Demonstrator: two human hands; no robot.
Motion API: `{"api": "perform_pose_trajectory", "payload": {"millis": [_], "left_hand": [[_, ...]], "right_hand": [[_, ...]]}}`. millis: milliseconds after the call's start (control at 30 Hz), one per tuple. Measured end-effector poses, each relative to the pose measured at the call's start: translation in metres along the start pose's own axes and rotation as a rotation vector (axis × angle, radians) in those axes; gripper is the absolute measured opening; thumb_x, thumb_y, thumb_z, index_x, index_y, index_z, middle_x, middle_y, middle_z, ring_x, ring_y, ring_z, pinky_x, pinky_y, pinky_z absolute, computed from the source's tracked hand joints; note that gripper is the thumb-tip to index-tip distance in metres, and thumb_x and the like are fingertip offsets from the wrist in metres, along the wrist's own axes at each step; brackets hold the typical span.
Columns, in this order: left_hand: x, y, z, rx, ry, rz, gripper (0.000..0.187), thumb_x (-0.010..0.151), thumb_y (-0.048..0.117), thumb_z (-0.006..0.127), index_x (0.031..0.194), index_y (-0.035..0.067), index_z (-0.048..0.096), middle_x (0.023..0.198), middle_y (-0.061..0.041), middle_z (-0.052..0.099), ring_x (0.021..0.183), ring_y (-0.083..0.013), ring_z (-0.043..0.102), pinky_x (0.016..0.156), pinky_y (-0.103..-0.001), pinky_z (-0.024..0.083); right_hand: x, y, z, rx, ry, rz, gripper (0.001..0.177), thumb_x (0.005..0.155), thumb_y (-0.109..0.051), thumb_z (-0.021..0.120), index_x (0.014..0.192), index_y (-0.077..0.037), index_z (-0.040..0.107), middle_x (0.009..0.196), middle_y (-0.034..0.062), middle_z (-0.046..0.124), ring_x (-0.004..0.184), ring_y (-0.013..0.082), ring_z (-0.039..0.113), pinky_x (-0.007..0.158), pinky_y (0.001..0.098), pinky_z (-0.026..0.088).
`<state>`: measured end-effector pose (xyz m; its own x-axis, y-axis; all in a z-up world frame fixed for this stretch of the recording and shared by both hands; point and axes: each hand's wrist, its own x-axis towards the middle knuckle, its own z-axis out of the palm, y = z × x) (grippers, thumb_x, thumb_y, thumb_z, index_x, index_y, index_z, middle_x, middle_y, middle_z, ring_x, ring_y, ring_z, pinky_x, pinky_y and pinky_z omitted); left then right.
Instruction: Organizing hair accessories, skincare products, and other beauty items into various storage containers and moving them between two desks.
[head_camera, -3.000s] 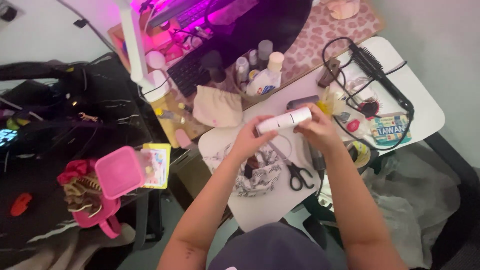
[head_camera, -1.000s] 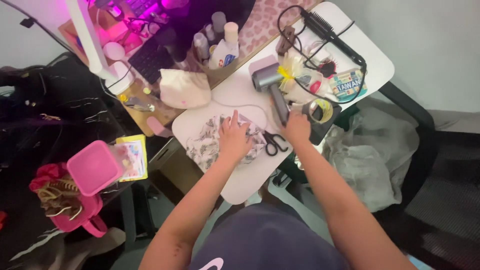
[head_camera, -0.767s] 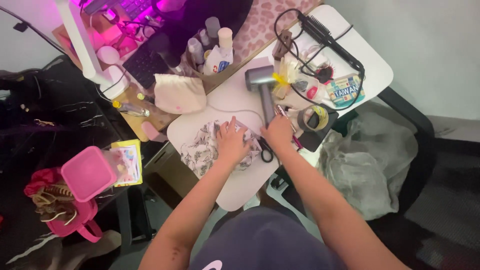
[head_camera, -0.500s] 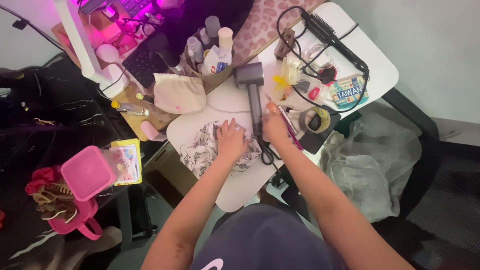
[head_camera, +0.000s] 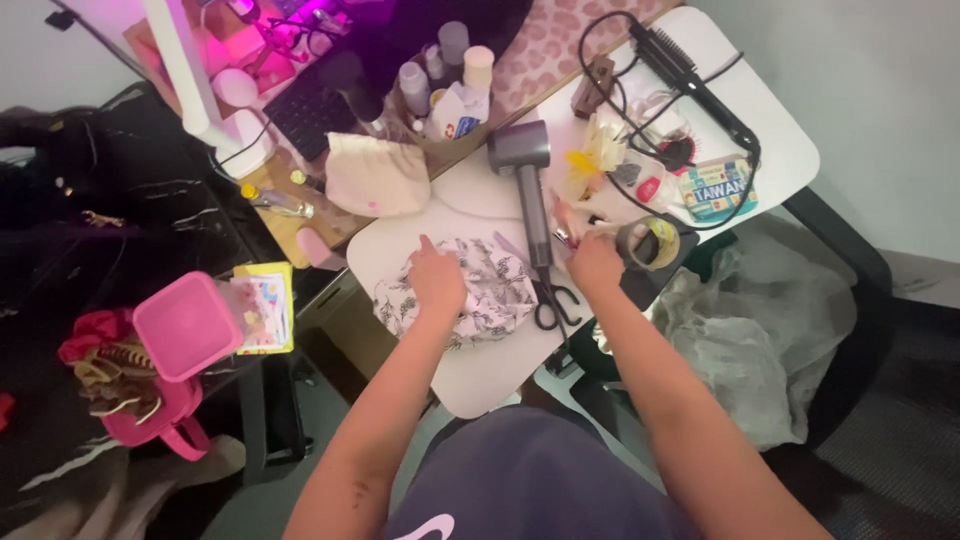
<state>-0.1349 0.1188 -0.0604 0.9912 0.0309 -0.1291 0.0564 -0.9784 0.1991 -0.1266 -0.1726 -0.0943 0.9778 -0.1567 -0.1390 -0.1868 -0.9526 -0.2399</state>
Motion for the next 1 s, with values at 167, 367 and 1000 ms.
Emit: {"api": "perform_pose_trajectory", "payload": {"millis": [167,367,1000], "left_hand": [[-0.015,0.001,-0.052,-0.080,-0.014,-0.119,0.032,0.085,0.007,0.060,0.115,0.010,0.073,0.148,-0.029,0.045,0.112,-0.0448,0.056,0.086,-0.051,0.053],[-0.014,-0.039,-0.046,-0.286,-0.245,0.039,0.042,0.083,0.004,0.060,0.123,0.012,0.070,0.146,-0.017,0.054,0.129,-0.0360,0.059,0.107,-0.043,0.049],[-0.058,-0.069,-0.186,-0.696,-0.142,0.131,0.085,0.072,-0.008,0.059,0.153,0.006,0.039,0.170,-0.003,0.027,0.135,-0.0363,0.051,0.105,-0.037,0.047]], "right_hand": [[0.016,0.001,-0.007,0.085,-0.125,0.014,0.039,0.093,-0.038,0.066,0.099,0.000,0.069,0.097,0.0243,0.070,0.095,0.0426,0.070,0.082,0.0521,0.057],[0.006,-0.036,-0.079,0.510,-0.046,0.008,0.029,0.103,-0.031,0.063,0.102,-0.002,0.066,0.097,0.0224,0.070,0.091,0.0388,0.070,0.078,0.0512,0.056],[-0.084,-0.217,-0.028,0.094,-0.489,-0.477,0.046,0.085,-0.042,0.076,0.118,-0.011,0.067,0.106,0.0204,0.072,0.098,0.0400,0.069,0.085,0.0503,0.053]]}}
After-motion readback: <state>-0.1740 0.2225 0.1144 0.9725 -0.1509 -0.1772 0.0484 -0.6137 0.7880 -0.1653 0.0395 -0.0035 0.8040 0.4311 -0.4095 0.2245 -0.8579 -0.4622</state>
